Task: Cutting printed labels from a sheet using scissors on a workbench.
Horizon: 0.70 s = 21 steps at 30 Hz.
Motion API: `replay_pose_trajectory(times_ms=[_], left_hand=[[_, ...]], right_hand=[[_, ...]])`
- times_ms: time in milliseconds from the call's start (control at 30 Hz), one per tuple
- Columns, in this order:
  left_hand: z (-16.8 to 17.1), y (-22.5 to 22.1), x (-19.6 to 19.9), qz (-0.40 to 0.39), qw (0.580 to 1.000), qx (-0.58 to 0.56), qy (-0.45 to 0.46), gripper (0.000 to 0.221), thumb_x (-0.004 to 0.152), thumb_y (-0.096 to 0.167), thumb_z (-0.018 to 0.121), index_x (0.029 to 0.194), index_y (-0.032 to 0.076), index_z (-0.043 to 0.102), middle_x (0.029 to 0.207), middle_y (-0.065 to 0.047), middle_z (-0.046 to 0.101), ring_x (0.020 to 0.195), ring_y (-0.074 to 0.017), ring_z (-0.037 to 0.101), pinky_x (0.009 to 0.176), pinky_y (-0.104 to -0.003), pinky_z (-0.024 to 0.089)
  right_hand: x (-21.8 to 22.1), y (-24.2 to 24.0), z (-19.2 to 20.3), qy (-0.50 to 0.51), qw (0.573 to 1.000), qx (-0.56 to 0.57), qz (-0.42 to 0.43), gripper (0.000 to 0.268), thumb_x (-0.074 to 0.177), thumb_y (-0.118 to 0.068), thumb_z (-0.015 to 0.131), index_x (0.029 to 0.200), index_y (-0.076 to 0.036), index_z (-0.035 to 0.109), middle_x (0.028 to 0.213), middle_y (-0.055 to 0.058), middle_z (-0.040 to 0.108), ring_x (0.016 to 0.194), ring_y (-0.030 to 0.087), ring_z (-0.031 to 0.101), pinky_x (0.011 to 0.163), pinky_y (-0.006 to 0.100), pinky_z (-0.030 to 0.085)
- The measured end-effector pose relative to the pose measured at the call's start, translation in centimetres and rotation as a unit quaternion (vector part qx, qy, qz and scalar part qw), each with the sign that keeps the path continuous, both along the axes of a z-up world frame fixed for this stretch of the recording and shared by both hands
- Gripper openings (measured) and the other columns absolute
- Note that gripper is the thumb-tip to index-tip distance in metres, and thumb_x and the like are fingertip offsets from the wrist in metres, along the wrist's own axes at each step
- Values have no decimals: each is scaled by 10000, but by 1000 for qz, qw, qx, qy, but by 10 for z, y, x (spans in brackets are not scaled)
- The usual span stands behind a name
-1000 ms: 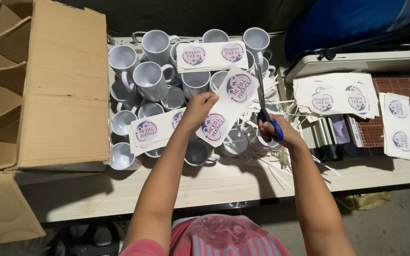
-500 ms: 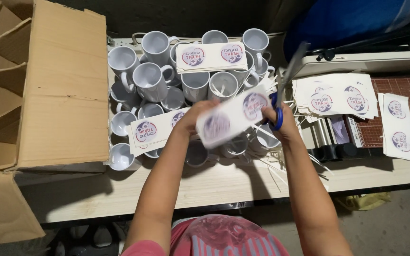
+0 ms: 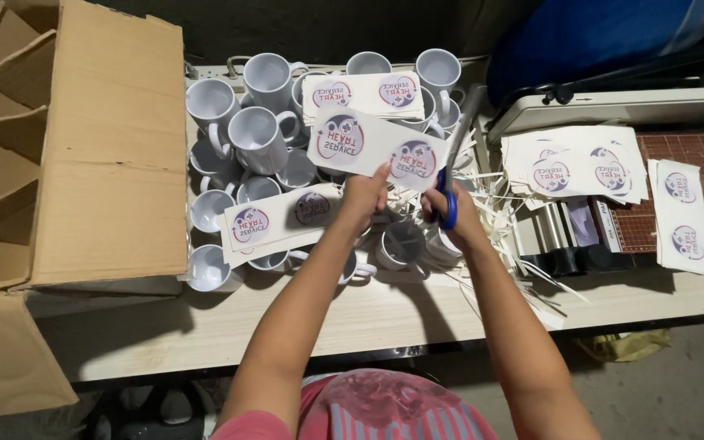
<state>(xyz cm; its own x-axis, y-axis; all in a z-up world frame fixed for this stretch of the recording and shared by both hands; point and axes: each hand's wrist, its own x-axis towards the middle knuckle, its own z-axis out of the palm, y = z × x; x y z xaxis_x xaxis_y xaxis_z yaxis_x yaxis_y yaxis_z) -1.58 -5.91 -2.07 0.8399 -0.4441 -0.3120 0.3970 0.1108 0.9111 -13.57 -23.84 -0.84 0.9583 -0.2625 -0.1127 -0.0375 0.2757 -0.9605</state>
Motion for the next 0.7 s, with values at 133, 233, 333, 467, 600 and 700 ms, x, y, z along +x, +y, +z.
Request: replay_pose_trajectory(times_ms=[133,233,333,467,600,700], left_hand=[[9,11,8,17,995,-89,-44,298,1006,271,662,1009,-28,668,604,3,542,407,-82,392,375,-264,295],[21,19,9,13,995,-88,-42,279,989,264,650,995,-15,648,640,14,581,408,-82,391,368,-265,290],[14,20,12,-11,995,-91,-34,297,1004,276,652,986,-21,666,643,22,575,427,-72,397,386,-257,298],[14,20,12,-27,996,-77,-41,315,1019,285,653,947,-21,678,586,21,523,424,-70,400,394,-251,300],[26,22,10,-33,998,-34,-34,317,1006,302,643,926,-3,679,545,20,501,407,-70,400,385,-251,294],[19,23,12,-28,999,-33,-31,351,1023,311,649,890,-14,654,531,17,491,411,-75,406,390,-256,293]], right_hand=[[-19,-8,8,4,995,-16,95,472,931,-412,748,1151,-34,570,897,49,633,769,159,617,695,298,520],[-28,-10,17,14,988,-48,144,637,829,-595,758,1141,-65,590,872,22,621,756,152,612,669,301,515],[-31,-17,19,32,982,-74,171,772,728,-733,754,1107,-78,598,843,8,607,728,145,605,630,308,518],[-31,-26,23,41,977,-79,195,804,707,-758,767,1080,-66,601,827,17,592,712,148,592,614,305,503],[-30,-33,24,40,974,-70,210,818,699,-759,777,1072,-54,598,820,28,590,706,147,588,601,296,493],[-29,-33,26,38,972,-62,222,833,693,-762,785,1079,-50,593,831,28,590,716,142,582,609,291,489]])
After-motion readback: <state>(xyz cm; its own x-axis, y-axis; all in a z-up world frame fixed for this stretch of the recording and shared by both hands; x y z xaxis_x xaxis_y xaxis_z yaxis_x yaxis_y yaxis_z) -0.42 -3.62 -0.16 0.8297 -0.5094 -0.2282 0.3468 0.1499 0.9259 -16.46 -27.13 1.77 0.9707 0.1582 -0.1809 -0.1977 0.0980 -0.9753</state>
